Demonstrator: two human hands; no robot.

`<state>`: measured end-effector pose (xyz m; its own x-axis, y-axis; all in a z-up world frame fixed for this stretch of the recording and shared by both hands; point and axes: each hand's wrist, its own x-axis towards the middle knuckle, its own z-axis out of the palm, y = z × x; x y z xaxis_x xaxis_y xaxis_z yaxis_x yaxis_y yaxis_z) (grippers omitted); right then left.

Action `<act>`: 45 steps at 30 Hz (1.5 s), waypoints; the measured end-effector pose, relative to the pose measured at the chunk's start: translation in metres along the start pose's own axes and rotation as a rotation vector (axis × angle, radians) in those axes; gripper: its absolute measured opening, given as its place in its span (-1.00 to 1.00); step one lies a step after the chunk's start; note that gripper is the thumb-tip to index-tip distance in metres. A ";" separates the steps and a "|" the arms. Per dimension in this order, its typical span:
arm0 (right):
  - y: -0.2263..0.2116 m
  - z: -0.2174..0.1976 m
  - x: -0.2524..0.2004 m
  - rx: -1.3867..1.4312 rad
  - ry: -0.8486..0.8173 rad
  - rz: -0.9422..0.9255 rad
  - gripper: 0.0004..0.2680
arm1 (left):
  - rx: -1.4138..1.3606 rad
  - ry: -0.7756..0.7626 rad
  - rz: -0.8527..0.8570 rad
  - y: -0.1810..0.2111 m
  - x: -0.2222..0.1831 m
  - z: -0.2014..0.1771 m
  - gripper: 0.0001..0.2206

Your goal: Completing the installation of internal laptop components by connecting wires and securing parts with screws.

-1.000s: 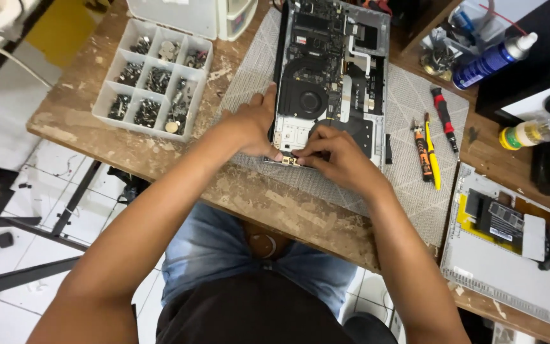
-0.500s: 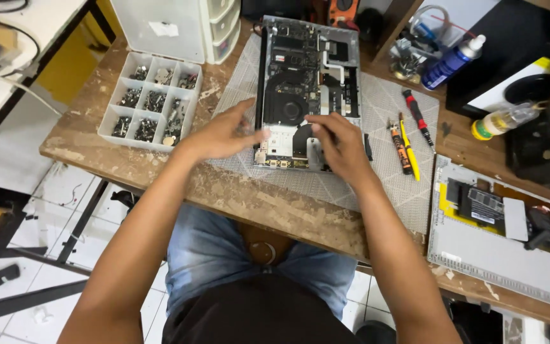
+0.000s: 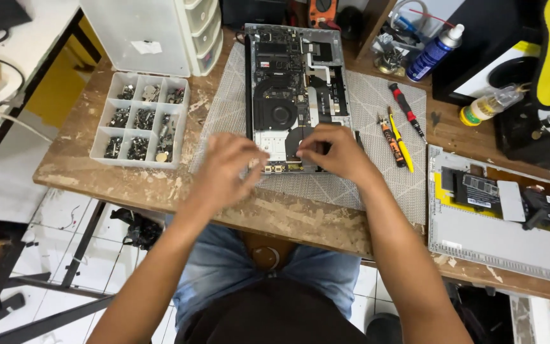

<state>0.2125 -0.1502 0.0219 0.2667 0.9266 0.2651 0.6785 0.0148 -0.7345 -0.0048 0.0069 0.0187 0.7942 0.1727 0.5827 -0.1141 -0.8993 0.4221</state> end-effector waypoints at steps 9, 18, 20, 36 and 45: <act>-0.017 -0.006 0.007 -0.040 -0.223 0.191 -0.92 | 0.137 -0.290 -0.066 0.002 -0.001 0.036 -0.88; 0.004 -0.002 0.004 -0.058 -0.248 0.109 -0.96 | 0.133 -0.232 -0.038 -0.002 -0.003 0.047 -0.85; 0.002 -0.002 0.003 -0.058 -0.251 0.139 -0.96 | 0.152 -0.243 -0.036 0.000 -0.001 0.045 -0.84; -0.001 -0.004 0.002 -0.068 -0.191 0.035 -0.94 | 0.107 -0.164 -0.042 0.001 -0.004 0.053 -0.79; 0.008 -0.010 0.002 -0.026 0.015 -0.092 -0.94 | 0.152 -0.214 -0.048 0.008 0.003 0.052 -0.76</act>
<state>0.2254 -0.1524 0.0229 0.2128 0.9160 0.3401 0.7183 0.0894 -0.6900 0.0277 -0.0207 -0.0122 0.9064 0.1426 0.3976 0.0050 -0.9448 0.3276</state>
